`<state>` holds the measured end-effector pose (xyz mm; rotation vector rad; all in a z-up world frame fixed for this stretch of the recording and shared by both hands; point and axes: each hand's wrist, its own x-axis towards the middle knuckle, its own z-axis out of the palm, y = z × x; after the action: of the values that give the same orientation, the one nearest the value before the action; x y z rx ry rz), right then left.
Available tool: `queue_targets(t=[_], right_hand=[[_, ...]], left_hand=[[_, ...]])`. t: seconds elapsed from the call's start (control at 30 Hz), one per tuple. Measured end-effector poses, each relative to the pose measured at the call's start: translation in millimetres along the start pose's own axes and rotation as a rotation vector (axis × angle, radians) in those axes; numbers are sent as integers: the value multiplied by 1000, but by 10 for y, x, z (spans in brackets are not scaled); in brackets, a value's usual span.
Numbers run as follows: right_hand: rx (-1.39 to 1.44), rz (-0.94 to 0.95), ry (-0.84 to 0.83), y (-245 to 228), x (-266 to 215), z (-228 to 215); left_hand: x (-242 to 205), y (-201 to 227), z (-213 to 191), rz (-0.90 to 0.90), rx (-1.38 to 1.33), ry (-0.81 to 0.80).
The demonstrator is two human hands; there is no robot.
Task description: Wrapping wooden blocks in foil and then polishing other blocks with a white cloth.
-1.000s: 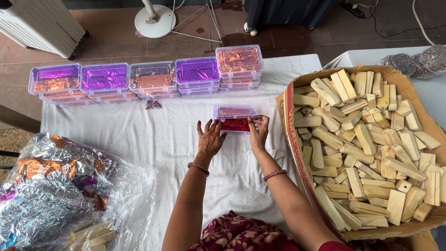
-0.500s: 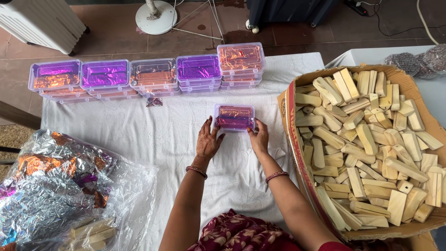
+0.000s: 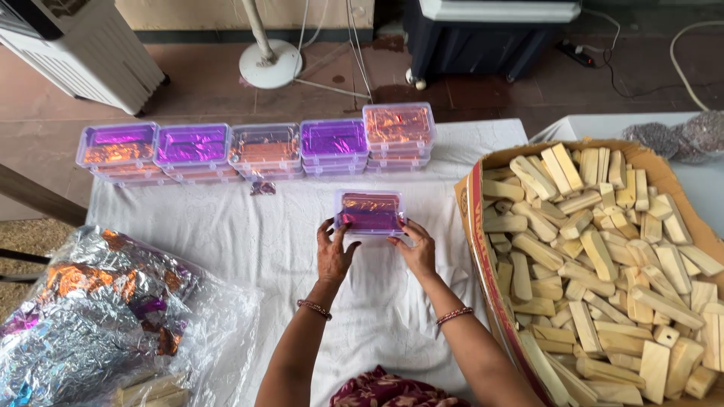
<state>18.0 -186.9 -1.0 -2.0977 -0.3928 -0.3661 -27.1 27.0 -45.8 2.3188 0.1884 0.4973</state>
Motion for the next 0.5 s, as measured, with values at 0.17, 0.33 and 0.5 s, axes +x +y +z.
queue_targets(t=[0.17,0.33,0.5], right_hand=[[128,-150,30,-483,342,77],[137,-188,-51,-696,440,99],[136,-74,-103,-477,89,47]], left_hand=[[441,-158,-236,74,-137,290],[1102,-164,-632,137,-40,450],[1677,-201,-807,81,185,439]])
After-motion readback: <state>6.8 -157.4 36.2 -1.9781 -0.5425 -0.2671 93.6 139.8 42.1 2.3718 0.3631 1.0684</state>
